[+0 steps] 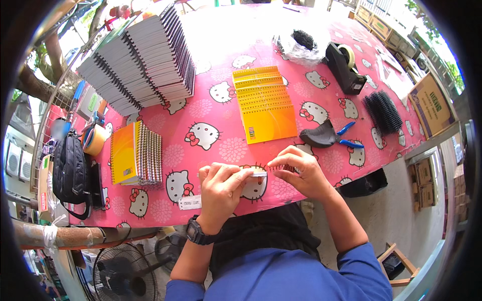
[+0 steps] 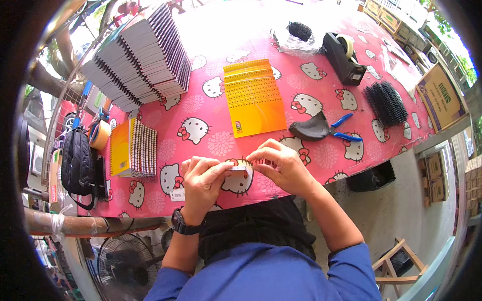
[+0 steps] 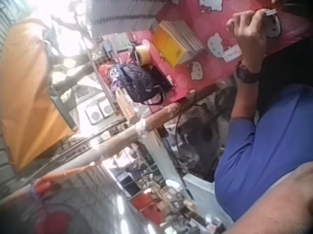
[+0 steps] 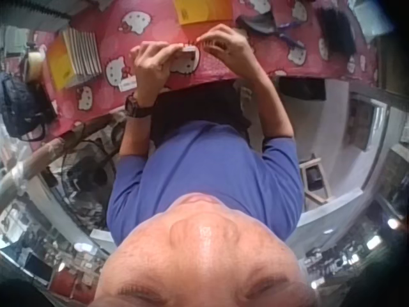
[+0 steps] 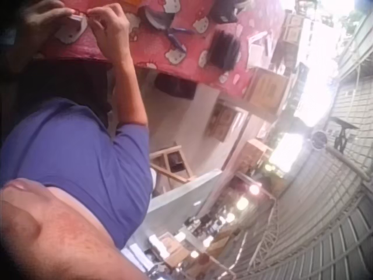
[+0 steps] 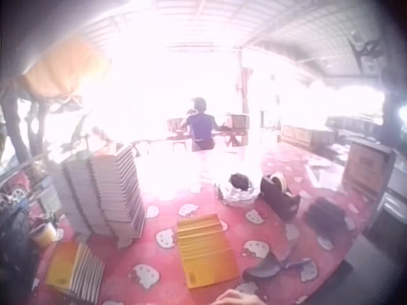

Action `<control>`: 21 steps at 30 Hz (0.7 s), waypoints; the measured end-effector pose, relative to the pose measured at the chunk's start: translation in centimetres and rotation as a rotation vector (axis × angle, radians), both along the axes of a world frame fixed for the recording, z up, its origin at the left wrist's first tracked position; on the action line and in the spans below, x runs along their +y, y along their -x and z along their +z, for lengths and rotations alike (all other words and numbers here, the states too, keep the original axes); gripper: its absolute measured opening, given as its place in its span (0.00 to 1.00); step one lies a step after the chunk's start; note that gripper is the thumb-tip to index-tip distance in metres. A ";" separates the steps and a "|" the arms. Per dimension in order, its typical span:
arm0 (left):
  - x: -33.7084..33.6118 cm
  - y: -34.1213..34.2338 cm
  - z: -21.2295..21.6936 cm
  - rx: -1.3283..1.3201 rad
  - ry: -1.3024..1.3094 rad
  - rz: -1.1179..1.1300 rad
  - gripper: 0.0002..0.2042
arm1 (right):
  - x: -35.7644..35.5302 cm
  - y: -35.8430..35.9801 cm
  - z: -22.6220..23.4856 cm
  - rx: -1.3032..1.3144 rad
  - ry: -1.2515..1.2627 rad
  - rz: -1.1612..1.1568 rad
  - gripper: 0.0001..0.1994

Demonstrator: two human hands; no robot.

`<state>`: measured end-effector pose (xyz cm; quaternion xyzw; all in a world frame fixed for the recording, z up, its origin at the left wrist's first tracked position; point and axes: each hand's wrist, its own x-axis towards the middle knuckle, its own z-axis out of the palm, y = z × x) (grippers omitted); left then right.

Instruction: The person assembles notebooks by threading plastic spirals through the punched edges of paper stacks and covers by hand, using a piece of foam to help grip and rotate the spirals.

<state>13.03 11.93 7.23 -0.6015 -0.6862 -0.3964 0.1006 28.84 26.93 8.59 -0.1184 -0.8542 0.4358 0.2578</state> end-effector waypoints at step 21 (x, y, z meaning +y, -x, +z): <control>0.5 -1.5 0.9 -0.026 0.067 -0.023 0.13 | -0.3 0.5 0.4 -0.084 -0.006 0.132 0.17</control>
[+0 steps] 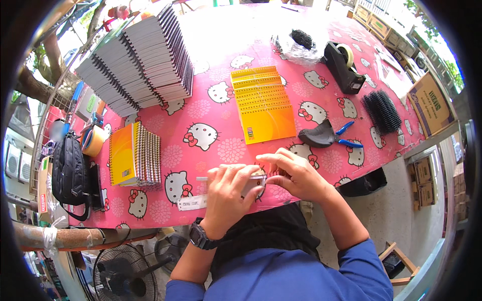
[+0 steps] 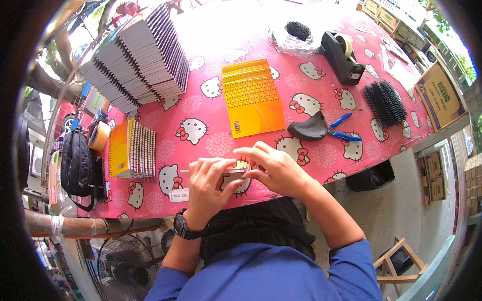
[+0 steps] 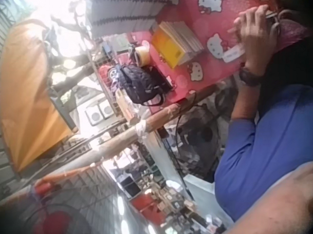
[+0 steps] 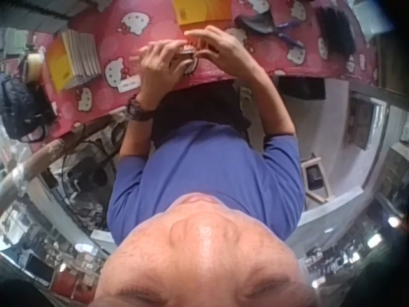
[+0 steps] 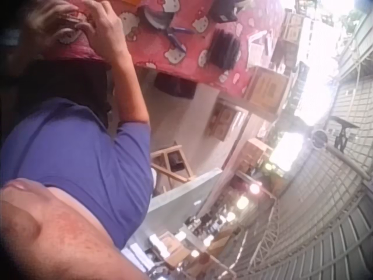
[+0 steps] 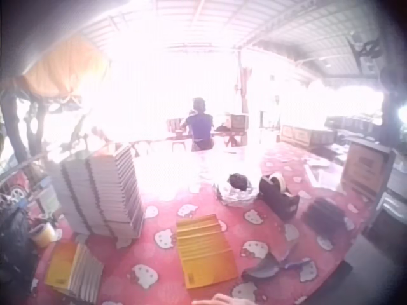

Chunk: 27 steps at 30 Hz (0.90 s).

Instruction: The person assembles notebooks by threading plastic spirals through the punched edges of paper stacks and covers by hand, using a piece of foam to help grip and rotate the spirals.

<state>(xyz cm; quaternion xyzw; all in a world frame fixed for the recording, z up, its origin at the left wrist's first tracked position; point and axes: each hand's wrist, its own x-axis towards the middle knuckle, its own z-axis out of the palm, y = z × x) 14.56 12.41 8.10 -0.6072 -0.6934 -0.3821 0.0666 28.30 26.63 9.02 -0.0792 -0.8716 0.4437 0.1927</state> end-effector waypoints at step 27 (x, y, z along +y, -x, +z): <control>-1.2 2.5 -2.1 0.023 -0.002 -0.022 0.13 | 1.7 -1.1 -1.8 -0.068 0.590 0.201 0.28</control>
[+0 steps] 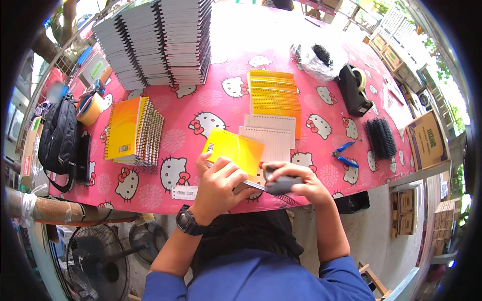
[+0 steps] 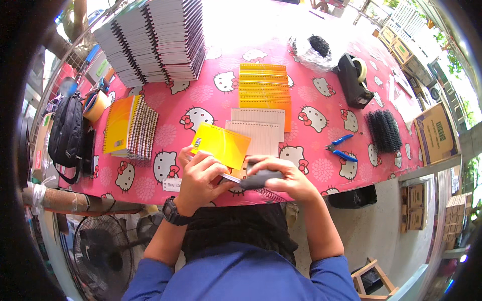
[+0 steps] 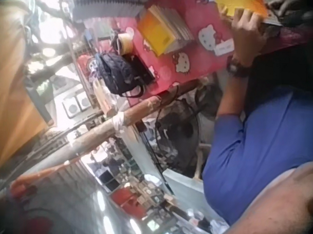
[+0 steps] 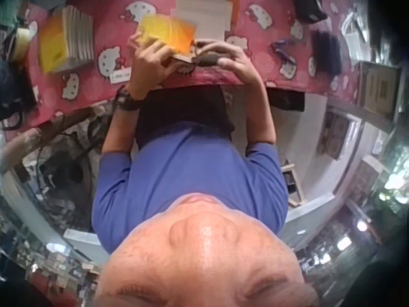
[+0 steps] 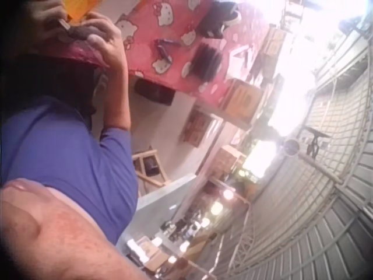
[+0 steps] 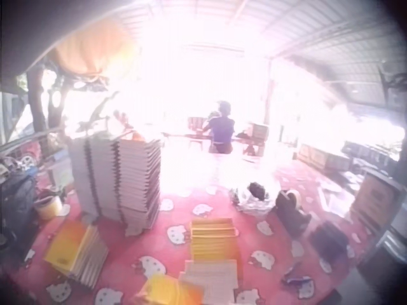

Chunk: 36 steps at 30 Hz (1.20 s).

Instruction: The person assembles notebooks by threading plastic spirals through the punched edges of paper stacks and covers by hand, using a piece of foam to help grip and rotate the spirals.

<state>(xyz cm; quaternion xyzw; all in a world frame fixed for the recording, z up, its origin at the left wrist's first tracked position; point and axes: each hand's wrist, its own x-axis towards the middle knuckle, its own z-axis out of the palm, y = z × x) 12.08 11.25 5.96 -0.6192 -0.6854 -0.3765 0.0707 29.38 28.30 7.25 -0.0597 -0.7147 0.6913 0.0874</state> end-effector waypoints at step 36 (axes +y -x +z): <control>-1.4 2.0 -4.6 -1.142 -0.154 -0.178 0.21 | -0.7 6.0 1.5 -0.132 -0.486 -0.104 0.25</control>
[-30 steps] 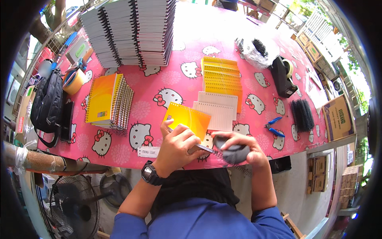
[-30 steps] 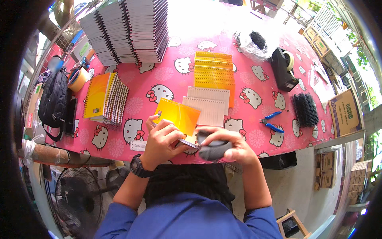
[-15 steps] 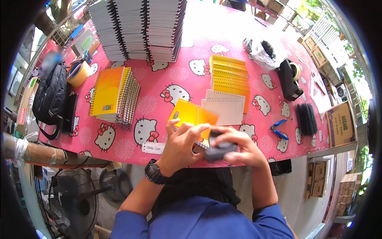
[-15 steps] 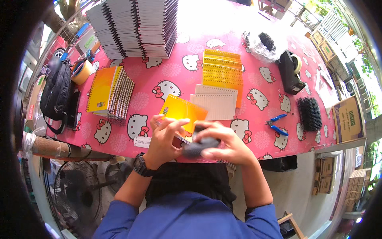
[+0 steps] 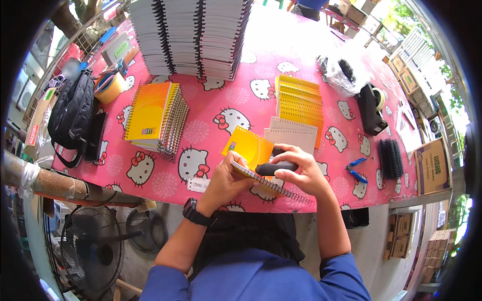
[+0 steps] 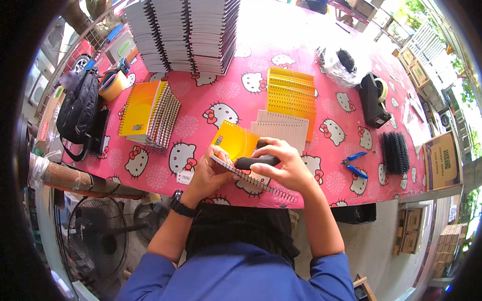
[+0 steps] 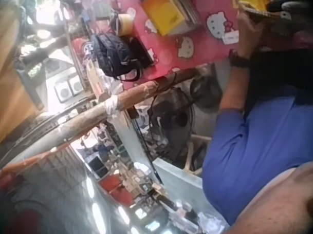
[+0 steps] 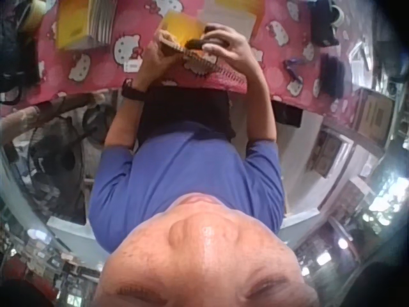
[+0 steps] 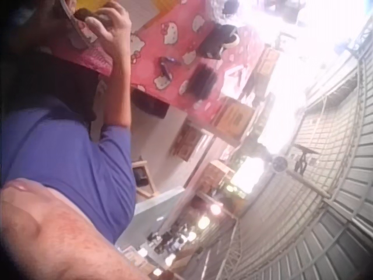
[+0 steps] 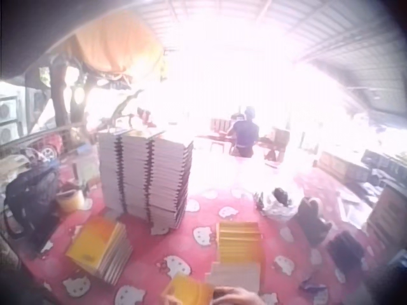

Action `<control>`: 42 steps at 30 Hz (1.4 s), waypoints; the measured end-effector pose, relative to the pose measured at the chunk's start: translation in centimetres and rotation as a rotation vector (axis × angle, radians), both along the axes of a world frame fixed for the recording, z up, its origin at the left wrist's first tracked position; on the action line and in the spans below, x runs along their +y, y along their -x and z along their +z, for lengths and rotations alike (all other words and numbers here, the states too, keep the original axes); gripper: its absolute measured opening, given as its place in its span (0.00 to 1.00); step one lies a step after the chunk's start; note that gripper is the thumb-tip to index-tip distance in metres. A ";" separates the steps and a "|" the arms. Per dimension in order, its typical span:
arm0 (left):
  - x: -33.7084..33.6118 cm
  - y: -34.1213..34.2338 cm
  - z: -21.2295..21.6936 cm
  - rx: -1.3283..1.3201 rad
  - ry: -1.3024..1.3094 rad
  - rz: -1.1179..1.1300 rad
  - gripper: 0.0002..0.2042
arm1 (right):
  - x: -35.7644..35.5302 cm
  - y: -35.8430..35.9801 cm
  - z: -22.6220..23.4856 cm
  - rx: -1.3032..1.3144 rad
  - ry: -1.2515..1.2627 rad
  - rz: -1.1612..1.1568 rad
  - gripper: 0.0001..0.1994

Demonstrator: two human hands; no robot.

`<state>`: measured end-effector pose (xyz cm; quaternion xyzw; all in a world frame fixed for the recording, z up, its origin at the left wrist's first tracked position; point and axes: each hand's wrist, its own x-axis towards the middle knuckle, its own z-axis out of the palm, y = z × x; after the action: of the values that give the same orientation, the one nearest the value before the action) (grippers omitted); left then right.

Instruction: The person assembles notebooks by threading plastic spirals through the punched edges of paper stacks and covers by hand, using a piece of foam to help grip and rotate the spirals.

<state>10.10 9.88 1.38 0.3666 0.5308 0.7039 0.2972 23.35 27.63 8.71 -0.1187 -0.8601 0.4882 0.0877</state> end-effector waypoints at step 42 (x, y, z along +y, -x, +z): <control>-1.1 -2.2 6.4 0.352 -0.029 0.205 0.09 | -6.9 0.1 3.0 0.524 -0.152 -0.118 0.12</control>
<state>12.31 8.82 7.75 0.4325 0.5990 0.6629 0.1215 23.26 20.73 11.75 -0.0315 -0.8338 0.4303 0.3444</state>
